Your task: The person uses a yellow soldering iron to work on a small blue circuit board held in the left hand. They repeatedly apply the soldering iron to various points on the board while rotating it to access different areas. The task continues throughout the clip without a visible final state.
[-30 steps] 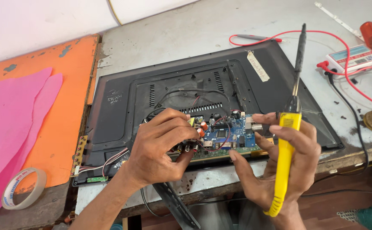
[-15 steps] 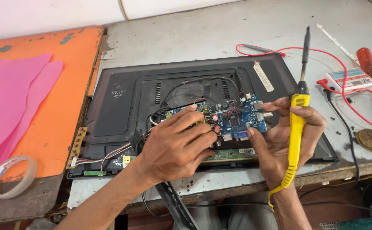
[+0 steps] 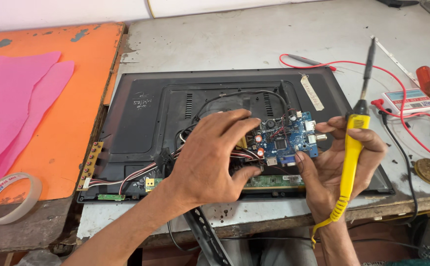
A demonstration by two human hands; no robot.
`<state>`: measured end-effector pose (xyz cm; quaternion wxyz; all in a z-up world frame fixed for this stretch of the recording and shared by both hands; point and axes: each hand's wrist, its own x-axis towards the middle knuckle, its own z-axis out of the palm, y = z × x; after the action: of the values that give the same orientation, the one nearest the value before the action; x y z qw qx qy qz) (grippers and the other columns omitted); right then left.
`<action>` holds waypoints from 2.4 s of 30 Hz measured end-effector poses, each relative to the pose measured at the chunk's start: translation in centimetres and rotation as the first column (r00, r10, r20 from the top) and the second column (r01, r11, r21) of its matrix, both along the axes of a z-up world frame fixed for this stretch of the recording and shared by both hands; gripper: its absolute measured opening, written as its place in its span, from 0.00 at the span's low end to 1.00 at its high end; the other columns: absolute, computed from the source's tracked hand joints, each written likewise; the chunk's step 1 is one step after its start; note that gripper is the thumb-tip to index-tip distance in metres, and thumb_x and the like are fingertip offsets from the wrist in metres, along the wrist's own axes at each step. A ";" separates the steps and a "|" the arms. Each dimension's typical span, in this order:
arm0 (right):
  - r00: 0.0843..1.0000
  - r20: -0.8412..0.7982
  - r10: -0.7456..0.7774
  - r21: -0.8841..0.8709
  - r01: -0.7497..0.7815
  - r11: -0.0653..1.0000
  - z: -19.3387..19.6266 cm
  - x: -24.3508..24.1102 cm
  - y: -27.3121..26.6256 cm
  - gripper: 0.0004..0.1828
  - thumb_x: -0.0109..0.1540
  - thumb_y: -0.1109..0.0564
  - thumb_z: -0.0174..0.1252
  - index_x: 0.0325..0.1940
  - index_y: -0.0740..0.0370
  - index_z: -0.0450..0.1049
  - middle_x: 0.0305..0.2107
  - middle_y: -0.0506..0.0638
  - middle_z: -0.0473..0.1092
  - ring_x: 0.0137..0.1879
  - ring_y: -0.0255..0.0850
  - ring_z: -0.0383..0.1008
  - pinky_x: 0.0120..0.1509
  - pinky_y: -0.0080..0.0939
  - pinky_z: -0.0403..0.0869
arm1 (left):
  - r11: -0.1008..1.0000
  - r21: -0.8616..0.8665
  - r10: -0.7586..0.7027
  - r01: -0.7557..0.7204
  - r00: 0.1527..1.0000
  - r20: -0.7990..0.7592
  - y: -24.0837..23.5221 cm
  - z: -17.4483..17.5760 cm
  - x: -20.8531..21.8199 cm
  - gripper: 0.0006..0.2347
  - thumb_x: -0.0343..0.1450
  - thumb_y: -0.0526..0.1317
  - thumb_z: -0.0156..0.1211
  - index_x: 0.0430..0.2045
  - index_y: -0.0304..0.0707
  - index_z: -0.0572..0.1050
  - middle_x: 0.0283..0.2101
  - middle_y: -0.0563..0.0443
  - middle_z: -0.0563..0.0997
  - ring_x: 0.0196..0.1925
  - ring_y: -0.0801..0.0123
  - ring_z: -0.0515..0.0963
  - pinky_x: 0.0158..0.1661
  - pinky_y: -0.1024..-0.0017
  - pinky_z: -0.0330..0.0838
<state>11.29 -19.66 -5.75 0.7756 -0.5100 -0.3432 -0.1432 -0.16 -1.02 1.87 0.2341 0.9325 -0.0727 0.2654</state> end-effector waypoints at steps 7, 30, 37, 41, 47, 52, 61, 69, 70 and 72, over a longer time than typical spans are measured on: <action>0.987 0.135 0.088 0.011 -0.091 0.996 0.4 -0.3 0.0 0.42 0.57 0.69 0.72 0.66 0.54 0.54 0.59 0.55 0.61 0.64 0.41 0.65 0.74 0.42 0.69 | 0.988 0.117 -0.107 0.105 0.994 0.010 0.4 -0.3 -0.1 0.34 0.55 0.37 0.75 0.56 0.33 0.66 0.65 0.34 0.69 0.70 0.42 0.65 0.68 0.52 0.58; 0.924 0.331 -0.192 -0.054 0.222 0.974 1.5 -1.9 0.0 0.44 0.57 0.54 0.78 0.64 0.53 0.51 0.60 0.54 0.59 0.63 0.44 0.73 0.58 0.39 0.81 | 0.947 -0.151 -0.285 0.283 0.958 0.011 2.2 0.3 -0.8 0.26 0.56 0.34 0.74 0.48 0.40 0.73 0.63 0.45 0.73 0.69 0.50 0.72 0.65 0.55 0.68; 0.938 0.326 -0.118 -0.072 0.149 0.986 0.6 -1.5 -0.3 0.44 0.57 0.56 0.76 0.65 0.50 0.52 0.58 0.54 0.58 0.62 0.43 0.71 0.57 0.39 0.82 | 0.967 -0.141 -0.217 0.214 0.976 -0.005 2.1 0.2 -0.5 0.13 0.61 0.36 0.74 0.35 0.36 0.77 0.61 0.45 0.75 0.66 0.54 0.74 0.60 0.62 0.74; 0.942 0.311 -0.126 -0.127 0.173 0.977 0.3 -1.3 -0.4 0.45 0.54 0.57 0.76 0.64 0.51 0.51 0.57 0.54 0.59 0.62 0.44 0.72 0.57 0.38 0.84 | 0.974 -0.072 -0.212 0.216 0.975 0.061 2.1 0.0 -0.4 0.10 0.62 0.37 0.72 0.30 0.34 0.76 0.59 0.44 0.75 0.66 0.52 0.74 0.59 0.63 0.73; 0.942 0.308 -0.131 -0.138 0.181 0.974 0.1 -0.9 -0.4 0.46 0.53 0.57 0.76 0.65 0.51 0.53 0.57 0.54 0.60 0.63 0.44 0.73 0.58 0.41 0.81 | 0.982 0.057 -0.187 0.179 0.953 0.238 2.0 -0.5 0.1 0.06 0.69 0.36 0.67 0.28 0.35 0.77 0.44 0.49 0.81 0.59 0.60 0.78 0.55 0.62 0.74; 0.949 0.295 -0.114 -0.156 0.166 0.974 0.0 -0.8 -0.6 0.45 0.53 0.59 0.76 0.64 0.52 0.53 0.57 0.54 0.60 0.63 0.44 0.73 0.59 0.42 0.80 | 0.973 -0.214 -0.046 0.083 0.984 0.174 2.4 -0.9 -0.2 0.03 0.73 0.32 0.63 0.31 0.33 0.76 0.35 0.51 0.82 0.33 0.70 0.80 0.34 0.73 0.74; 0.957 0.285 -0.060 -0.141 0.104 0.985 -0.1 -0.8 -0.7 0.45 0.54 0.62 0.76 0.66 0.52 0.54 0.59 0.54 0.60 0.63 0.44 0.71 0.59 0.44 0.80 | 0.987 -0.150 -0.028 0.061 0.976 0.216 3.0 -0.2 0.1 0.10 0.69 0.23 0.55 0.34 0.37 0.81 0.39 0.50 0.84 0.32 0.71 0.82 0.28 0.74 0.75; 0.967 0.244 -0.077 -0.172 0.121 0.977 -0.3 -0.8 -0.7 0.44 0.54 0.62 0.76 0.64 0.54 0.53 0.59 0.54 0.59 0.61 0.43 0.70 0.59 0.43 0.80 | 0.975 -0.073 -0.209 0.210 0.978 0.019 2.1 0.8 -0.4 0.11 0.61 0.35 0.72 0.32 0.31 0.79 0.39 0.46 0.77 0.45 0.59 0.76 0.46 0.64 0.74; 0.970 0.234 -0.073 -0.172 0.115 0.978 -0.3 -0.8 -0.6 0.44 0.54 0.63 0.76 0.64 0.55 0.53 0.59 0.54 0.59 0.61 0.42 0.70 0.60 0.43 0.80 | 0.980 -0.088 -0.183 0.180 0.983 -0.028 2.2 0.7 -0.5 0.10 0.61 0.35 0.72 0.32 0.32 0.79 0.39 0.47 0.77 0.44 0.60 0.77 0.46 0.64 0.74; 0.973 0.221 -0.067 -0.182 0.109 0.977 -0.2 -0.8 -0.7 0.44 0.54 0.63 0.76 0.63 0.55 0.52 0.59 0.54 0.59 0.61 0.42 0.70 0.60 0.43 0.80 | 0.978 -0.049 -0.200 0.201 0.980 0.014 2.1 0.4 -0.1 0.08 0.65 0.34 0.71 0.31 0.33 0.78 0.38 0.49 0.77 0.45 0.61 0.78 0.46 0.65 0.74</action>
<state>10.44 -20.37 -5.95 0.6739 -0.5792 -0.4139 -0.1976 -0.29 1.05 2.30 0.2829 0.9130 -0.1607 0.2463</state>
